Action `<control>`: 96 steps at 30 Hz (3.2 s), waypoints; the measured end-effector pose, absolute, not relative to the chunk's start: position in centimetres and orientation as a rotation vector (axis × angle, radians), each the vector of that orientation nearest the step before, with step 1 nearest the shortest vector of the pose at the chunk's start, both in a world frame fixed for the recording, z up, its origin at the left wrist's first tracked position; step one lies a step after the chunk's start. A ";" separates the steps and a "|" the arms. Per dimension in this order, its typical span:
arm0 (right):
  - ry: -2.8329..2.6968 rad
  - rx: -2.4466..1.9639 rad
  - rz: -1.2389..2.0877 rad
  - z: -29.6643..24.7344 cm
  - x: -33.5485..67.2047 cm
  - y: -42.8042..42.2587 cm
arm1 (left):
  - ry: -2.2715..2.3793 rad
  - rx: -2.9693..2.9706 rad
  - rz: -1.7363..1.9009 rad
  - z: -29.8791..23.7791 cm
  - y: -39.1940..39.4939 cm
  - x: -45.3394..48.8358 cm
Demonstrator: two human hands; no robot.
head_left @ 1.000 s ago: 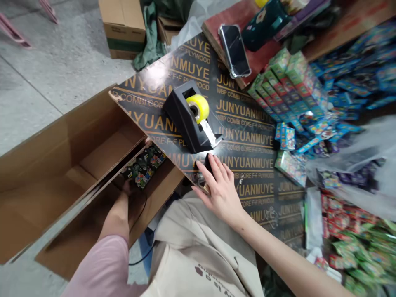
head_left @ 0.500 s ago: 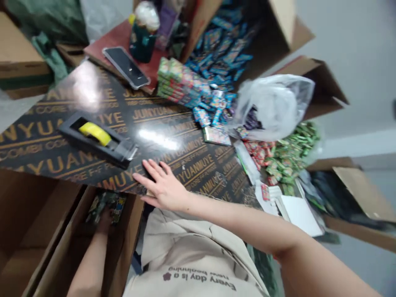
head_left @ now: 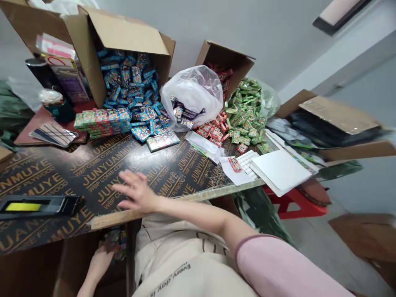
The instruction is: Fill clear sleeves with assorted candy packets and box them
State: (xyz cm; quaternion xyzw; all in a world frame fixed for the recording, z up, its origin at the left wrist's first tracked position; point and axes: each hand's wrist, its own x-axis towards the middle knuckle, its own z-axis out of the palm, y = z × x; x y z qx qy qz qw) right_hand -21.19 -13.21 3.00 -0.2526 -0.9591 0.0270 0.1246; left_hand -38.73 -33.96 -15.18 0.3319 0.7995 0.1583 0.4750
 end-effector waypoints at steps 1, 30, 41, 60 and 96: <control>-2.744 -0.888 0.085 3.2 -18.3 -10.8 | 1.901 0.858 0.333 -13.7 -34.3 -38.4; -2.271 -1.789 -0.203 -4.4 7.4 2.7 | 2.060 2.130 0.297 0.9 4.1 -20.2; -2.270 -1.742 -0.228 -4.4 7.2 2.9 | 2.039 1.894 0.297 2.6 -6.0 -35.5; -2.223 -1.582 0.079 4.0 3.7 0.5 | 1.806 1.299 1.304 3.1 -3.0 -30.5; -1.703 -1.123 0.766 8.7 4.4 -2.7 | 1.565 1.340 1.014 6.8 -11.2 -13.9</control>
